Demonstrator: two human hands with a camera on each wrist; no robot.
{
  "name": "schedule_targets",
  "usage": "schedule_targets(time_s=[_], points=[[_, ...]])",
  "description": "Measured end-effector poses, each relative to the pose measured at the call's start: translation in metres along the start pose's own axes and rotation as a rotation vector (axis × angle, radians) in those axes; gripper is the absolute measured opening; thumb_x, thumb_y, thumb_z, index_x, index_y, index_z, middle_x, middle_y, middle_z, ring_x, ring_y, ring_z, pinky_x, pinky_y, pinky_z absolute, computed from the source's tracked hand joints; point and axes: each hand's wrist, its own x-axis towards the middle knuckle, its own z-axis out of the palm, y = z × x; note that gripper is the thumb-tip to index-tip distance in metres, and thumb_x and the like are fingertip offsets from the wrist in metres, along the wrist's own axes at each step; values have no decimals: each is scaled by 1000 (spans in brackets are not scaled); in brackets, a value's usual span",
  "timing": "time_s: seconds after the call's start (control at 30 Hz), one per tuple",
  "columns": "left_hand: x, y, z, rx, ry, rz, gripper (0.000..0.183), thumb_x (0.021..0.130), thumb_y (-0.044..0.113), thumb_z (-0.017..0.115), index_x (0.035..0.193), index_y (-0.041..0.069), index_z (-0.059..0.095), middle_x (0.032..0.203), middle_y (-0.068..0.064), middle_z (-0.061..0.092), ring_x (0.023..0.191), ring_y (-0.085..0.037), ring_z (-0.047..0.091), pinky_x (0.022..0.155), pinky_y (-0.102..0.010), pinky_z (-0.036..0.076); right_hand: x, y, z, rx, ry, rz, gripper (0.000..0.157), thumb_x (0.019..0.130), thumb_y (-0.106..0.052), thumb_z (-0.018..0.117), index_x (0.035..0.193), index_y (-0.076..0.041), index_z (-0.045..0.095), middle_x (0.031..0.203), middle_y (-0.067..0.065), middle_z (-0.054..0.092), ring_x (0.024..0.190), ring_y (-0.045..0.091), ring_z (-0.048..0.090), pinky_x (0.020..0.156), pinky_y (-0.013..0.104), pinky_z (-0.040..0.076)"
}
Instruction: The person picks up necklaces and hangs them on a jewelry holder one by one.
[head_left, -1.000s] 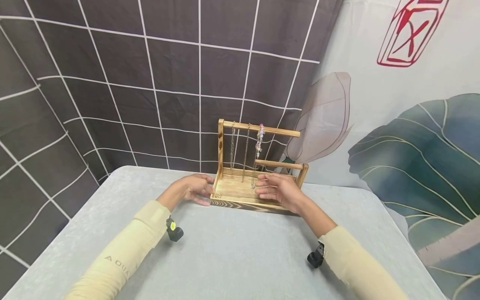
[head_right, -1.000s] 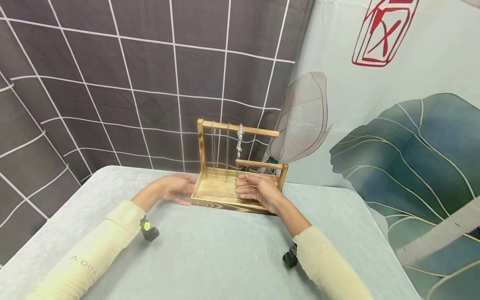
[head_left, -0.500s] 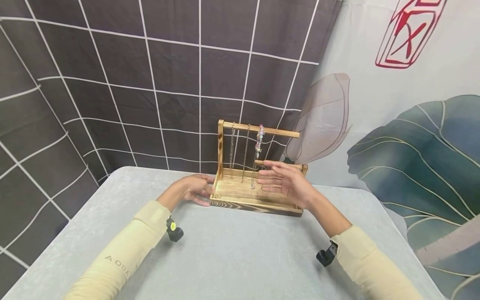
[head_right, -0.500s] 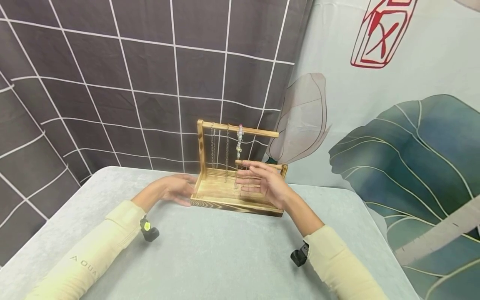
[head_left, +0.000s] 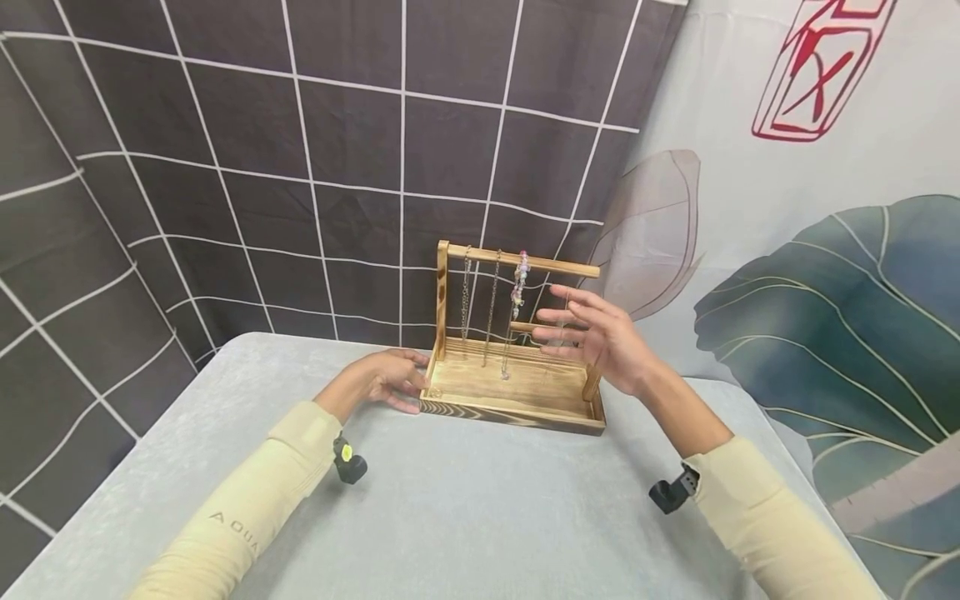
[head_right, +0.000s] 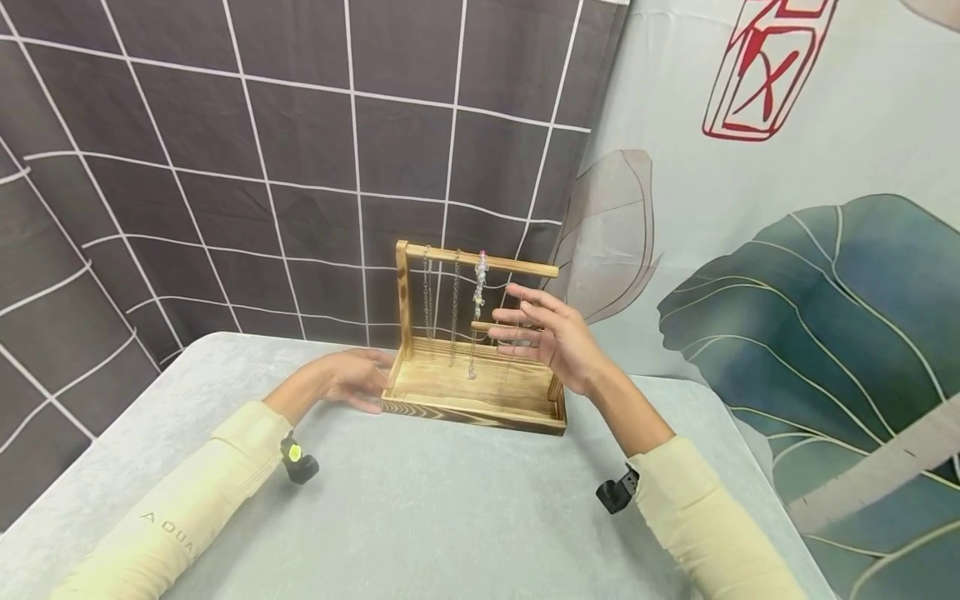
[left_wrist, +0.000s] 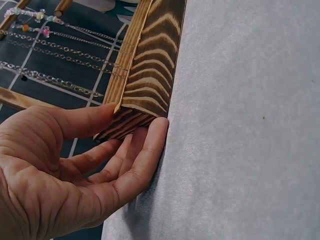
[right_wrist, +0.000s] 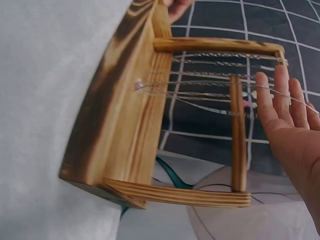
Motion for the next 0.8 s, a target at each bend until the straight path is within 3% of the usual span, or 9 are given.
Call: schedule_targets(time_s=[0.4, 0.8], points=[[0, 2, -1, 6, -11, 7, 72, 102, -8, 62, 170, 1, 37, 117, -15, 73, 110, -28, 76, 101, -51, 73, 2, -32, -3, -12, -6, -78, 49, 123, -21, 44, 170, -8, 39, 129, 4, 82, 116, 24, 83, 103, 45, 73], [-2, 1, 2, 7, -8, -1, 72, 103, -8, 63, 170, 1, 37, 123, -16, 69, 110, -28, 75, 101, -51, 73, 4, -64, -6, -32, 43, -141, 54, 123, -22, 44, 173, -6, 33, 129, 3, 82, 113, 23, 84, 102, 42, 73]])
